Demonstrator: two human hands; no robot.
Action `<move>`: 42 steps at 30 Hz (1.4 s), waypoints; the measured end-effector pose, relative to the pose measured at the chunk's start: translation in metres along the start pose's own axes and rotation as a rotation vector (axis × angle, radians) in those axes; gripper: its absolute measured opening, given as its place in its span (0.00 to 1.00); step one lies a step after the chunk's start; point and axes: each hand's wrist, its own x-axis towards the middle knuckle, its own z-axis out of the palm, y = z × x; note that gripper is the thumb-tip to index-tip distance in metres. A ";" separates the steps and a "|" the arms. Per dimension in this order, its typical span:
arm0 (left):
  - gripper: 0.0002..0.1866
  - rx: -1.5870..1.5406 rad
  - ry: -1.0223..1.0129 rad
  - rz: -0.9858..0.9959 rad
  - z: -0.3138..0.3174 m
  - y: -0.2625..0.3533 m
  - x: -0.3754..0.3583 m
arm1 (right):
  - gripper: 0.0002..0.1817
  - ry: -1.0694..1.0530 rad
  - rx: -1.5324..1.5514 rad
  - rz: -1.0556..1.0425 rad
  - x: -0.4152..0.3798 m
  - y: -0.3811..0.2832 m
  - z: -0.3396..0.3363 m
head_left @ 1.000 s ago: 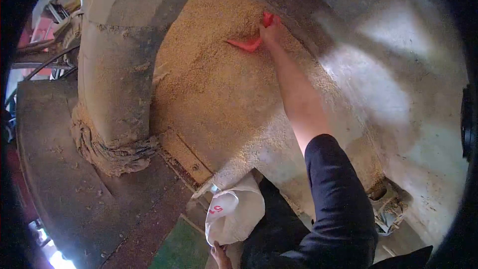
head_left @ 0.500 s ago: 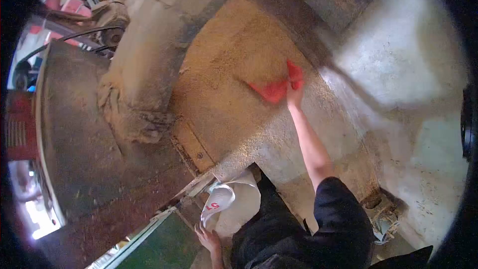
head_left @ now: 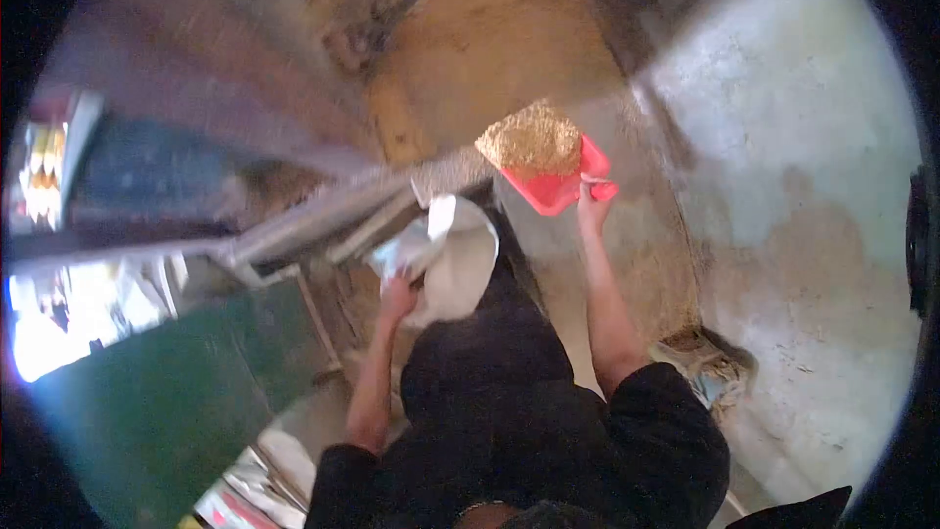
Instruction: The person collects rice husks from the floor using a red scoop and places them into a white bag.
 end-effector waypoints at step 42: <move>0.39 0.036 0.302 -0.093 -0.083 0.053 -0.034 | 0.07 -0.270 0.060 0.069 -0.307 -0.073 -0.099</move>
